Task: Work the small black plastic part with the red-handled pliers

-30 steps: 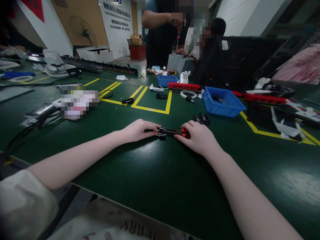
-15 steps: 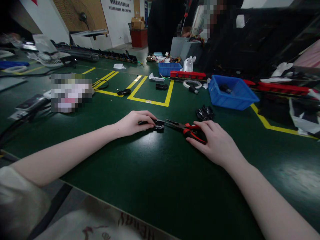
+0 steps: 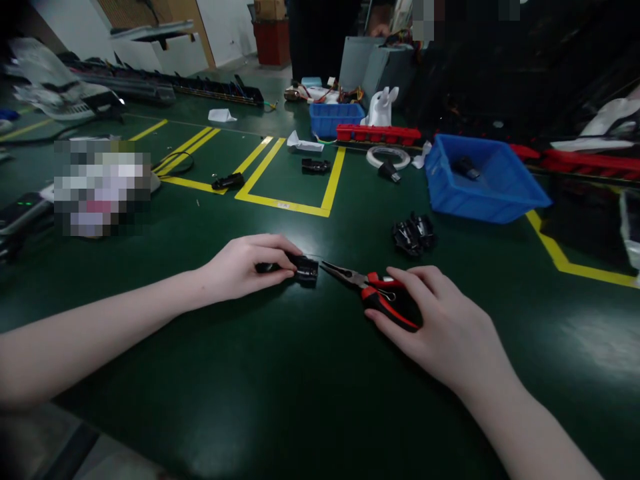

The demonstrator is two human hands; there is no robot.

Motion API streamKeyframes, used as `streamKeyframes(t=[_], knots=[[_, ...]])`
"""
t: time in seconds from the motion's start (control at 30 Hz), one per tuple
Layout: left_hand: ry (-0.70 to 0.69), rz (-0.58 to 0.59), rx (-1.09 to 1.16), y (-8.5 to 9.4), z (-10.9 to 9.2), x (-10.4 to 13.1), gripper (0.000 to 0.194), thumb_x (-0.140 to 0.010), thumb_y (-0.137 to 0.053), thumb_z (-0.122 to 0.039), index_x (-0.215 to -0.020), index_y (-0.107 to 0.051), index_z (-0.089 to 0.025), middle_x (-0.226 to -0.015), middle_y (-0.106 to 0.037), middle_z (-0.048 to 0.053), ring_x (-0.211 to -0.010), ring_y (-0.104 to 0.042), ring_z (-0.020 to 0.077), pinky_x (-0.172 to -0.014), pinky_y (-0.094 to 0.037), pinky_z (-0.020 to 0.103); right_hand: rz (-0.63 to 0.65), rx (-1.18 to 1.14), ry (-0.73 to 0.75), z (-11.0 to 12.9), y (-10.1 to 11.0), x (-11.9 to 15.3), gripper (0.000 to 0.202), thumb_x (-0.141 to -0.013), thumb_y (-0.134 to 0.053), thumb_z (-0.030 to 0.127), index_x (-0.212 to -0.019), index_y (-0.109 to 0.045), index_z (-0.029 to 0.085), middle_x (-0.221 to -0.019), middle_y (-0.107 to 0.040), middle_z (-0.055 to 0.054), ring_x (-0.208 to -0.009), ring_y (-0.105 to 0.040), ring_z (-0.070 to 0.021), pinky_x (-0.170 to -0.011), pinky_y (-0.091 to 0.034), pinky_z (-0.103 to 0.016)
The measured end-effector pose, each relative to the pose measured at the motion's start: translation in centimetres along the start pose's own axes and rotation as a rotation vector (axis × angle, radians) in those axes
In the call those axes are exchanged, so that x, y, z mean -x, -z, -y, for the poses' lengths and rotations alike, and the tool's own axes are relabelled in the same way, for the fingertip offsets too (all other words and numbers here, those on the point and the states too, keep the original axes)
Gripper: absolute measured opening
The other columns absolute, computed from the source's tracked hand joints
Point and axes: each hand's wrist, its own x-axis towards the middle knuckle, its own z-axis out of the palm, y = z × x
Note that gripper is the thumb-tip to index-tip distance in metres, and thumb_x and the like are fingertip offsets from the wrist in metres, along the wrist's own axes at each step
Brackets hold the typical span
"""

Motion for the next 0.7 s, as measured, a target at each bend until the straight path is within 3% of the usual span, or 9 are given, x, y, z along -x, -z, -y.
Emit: streamKeyframes(t=[0.3,0.7], knots=[[0.025,0.039,0.025,0.0,0.2,-0.2,0.018,-0.093,-0.063,-0.036,-0.103,-0.068,-0.022,-0.123,-0.068,0.004,-0.111,-0.064,0.0208,-0.096,-0.050,0.037,0.025,-0.114,-0.057,-0.6,0.0,0.9,0.063,-0.082,-0.059,0.065,-0.136,-0.050,0.033,-0.124,-0.061,-0.010,-0.104,-0.063,-0.0344,-0.082,-0.056,-0.053],[0.050,0.043,0.115,0.1,0.4,0.4,0.014,-0.094,-0.063,-0.026,-0.106,-0.067,-0.022,-0.127,-0.068,0.003,-0.116,-0.063,0.0174,-0.102,-0.048,0.036,0.053,-0.147,-0.078,-0.4,0.5,1.1,0.055,-0.087,-0.059,0.052,-0.139,-0.047,0.035,-0.122,-0.061,-0.010,-0.106,-0.062,-0.0339,-0.085,-0.056,-0.054]])
